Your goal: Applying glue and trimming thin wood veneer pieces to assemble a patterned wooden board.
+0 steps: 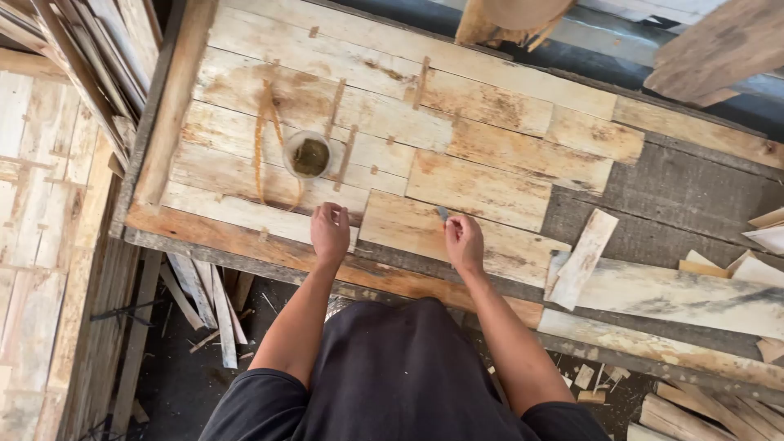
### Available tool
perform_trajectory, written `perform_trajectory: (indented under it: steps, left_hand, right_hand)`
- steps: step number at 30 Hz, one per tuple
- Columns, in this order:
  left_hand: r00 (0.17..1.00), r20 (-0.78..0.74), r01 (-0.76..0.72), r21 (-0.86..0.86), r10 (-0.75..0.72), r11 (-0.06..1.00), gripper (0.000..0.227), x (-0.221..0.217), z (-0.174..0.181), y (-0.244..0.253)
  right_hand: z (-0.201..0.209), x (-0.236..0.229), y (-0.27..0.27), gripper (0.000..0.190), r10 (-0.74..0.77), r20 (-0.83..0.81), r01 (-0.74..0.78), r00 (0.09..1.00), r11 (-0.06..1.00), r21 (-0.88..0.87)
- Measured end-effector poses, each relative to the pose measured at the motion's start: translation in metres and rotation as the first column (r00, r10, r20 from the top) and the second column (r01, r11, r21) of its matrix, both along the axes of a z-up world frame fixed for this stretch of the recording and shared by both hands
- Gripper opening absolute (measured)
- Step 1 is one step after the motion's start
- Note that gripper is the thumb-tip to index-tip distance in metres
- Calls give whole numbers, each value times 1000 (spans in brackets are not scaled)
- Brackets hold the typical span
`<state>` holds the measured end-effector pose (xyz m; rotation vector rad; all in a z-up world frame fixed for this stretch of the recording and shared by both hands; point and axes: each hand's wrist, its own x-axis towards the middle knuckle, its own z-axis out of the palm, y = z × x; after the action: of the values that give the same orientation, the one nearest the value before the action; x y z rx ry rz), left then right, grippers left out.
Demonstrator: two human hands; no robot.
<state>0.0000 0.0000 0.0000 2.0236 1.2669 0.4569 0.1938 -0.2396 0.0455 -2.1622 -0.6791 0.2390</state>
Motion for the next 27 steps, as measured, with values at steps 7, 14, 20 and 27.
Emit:
perform_trajectory:
  steps: [7, 14, 20, 27]
  left_hand:
    - [992, -106, -47, 146, 63, 988, 45, -37, 33, 80]
    - [936, -342, 81, -2, -77, 997, 21, -64, -16, 127]
    - [985, -88, -157, -136, 146, 978, 14, -79, -12, 142]
    - [999, 33, 10, -133, -6, 991, 13, -90, -1, 128]
  right_hand:
    - [-7, -49, 83, 14, 135, -124, -143, 983, 988, -60]
    - [-21, -93, 118, 16, 95, -260, -149, 961, 969, -197]
    - [-25, -116, 134, 16, 106, -270, -173, 957, 956, -238]
    - [1, -131, 154, 25, 284, -205, -344, 936, 860, -376]
